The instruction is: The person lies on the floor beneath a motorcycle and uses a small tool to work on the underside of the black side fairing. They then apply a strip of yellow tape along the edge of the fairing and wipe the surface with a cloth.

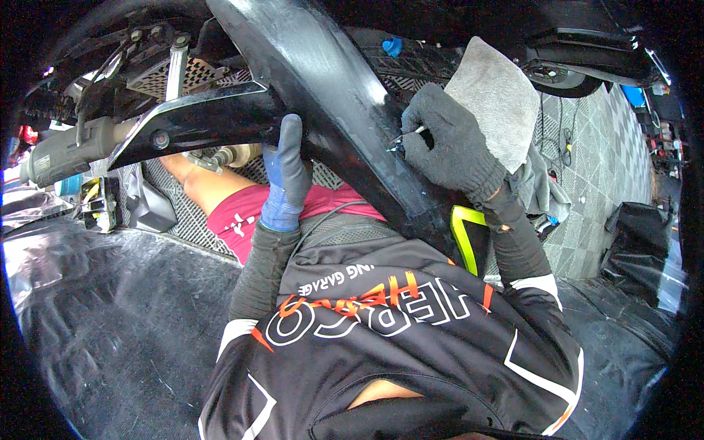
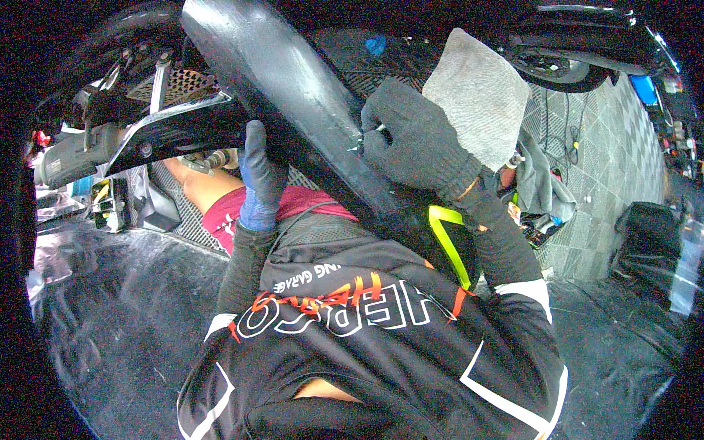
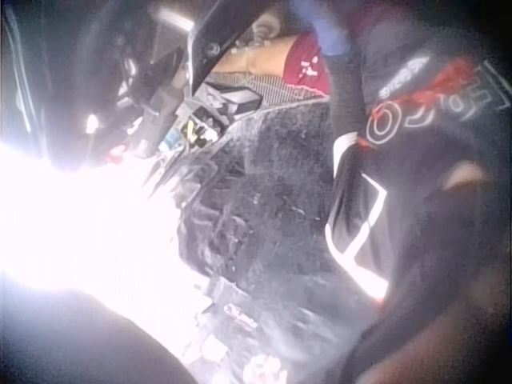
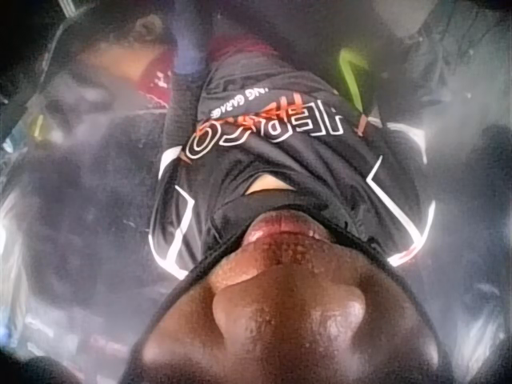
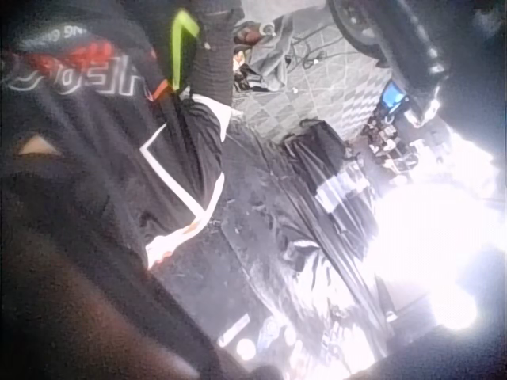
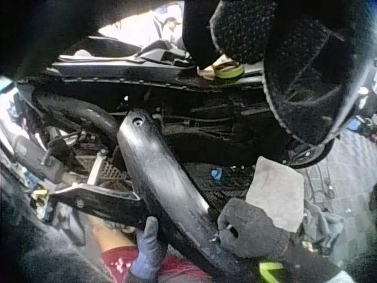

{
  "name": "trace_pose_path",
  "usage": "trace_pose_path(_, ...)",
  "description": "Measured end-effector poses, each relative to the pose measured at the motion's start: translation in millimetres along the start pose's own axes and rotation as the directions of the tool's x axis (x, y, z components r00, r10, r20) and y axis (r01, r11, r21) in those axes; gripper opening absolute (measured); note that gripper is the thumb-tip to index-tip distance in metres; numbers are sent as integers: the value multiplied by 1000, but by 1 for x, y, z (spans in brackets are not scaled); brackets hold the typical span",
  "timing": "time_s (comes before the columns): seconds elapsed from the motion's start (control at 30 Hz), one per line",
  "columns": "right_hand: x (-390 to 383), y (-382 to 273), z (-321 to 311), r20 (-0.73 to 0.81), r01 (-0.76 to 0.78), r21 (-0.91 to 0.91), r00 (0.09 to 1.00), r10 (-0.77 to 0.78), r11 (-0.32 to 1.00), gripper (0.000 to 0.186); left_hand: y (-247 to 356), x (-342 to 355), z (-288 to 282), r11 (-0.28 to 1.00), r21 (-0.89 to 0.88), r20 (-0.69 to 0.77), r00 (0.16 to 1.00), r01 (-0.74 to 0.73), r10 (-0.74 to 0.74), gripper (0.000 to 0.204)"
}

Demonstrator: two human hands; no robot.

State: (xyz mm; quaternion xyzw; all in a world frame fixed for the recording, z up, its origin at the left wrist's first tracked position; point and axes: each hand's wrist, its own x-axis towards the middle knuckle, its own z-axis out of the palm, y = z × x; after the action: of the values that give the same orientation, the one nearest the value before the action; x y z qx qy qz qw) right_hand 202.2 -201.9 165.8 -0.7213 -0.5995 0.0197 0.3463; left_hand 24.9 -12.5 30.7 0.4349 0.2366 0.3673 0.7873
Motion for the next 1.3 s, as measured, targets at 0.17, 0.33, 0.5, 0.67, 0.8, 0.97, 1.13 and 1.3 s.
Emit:
trace_pose_path(0.17,1,-2,-1,2,-11,7,1000,11,1000,13,-8,2,-10,577,608,333,834,-546,439,43)
trace_pose_path(0.33,0,-1,-3,39,-36,17,999,36,999,13,-14,2,-25,557,642,309,842,-527,442,44)
trace_pose_path(0.5,-1,-1,-10,-22,-101,164,994,106,981,14,-12,5,-13,974,203,61,994,-98,87,48)
trace_pose_path(0.67,-4,-16,-15,-87,-272,130,955,284,954,17,-9,-1,-7,993,105,58,997,-60,55,40)
trace_pose_path(0.8,-11,-29,-10,-55,-276,122,957,285,953,16,18,-5,16,1000,-16,18,1000,26,-25,38)
trace_pose_path(0.97,-9,-46,-12,-49,-322,199,940,338,926,18,81,-22,18,774,567,48,926,283,-374,38)
trace_pose_path(1.13,-2,-74,-14,-24,-370,331,916,400,868,19,154,-52,43,616,770,324,933,-163,-159,37)
trace_pose_path(1.3,9,-89,-11,14,-141,288,990,143,947,20,174,-55,88,620,674,470,881,-402,60,36)
